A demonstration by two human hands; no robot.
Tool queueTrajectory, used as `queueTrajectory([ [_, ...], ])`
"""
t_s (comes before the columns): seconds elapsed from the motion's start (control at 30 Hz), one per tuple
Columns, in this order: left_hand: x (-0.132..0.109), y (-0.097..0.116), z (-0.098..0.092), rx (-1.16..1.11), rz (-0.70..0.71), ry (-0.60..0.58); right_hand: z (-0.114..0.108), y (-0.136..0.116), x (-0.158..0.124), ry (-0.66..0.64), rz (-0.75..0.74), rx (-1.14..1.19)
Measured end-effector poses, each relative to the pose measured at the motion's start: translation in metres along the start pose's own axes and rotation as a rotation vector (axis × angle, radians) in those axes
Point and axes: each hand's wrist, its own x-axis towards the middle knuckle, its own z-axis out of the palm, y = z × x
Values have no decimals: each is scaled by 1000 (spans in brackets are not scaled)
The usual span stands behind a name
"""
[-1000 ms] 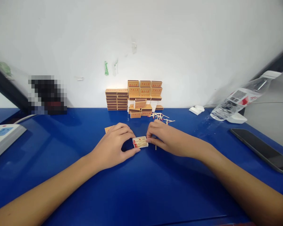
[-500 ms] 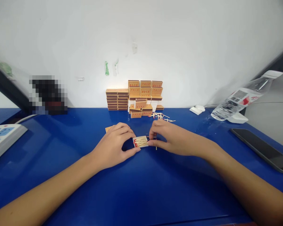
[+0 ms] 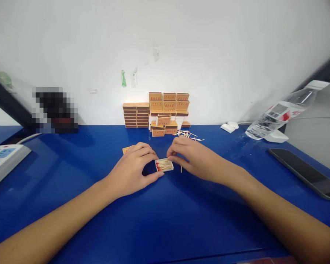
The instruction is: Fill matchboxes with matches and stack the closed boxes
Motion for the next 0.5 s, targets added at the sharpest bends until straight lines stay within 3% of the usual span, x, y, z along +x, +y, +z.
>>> queueTrajectory([
  [0.23, 0, -1, -1, 27, -16, -13, -25, 28, -11, -325, 142, 125],
  [0.5, 0, -2, -1, 34, -31, -26, -17, 20, -10, -345, 143, 156],
])
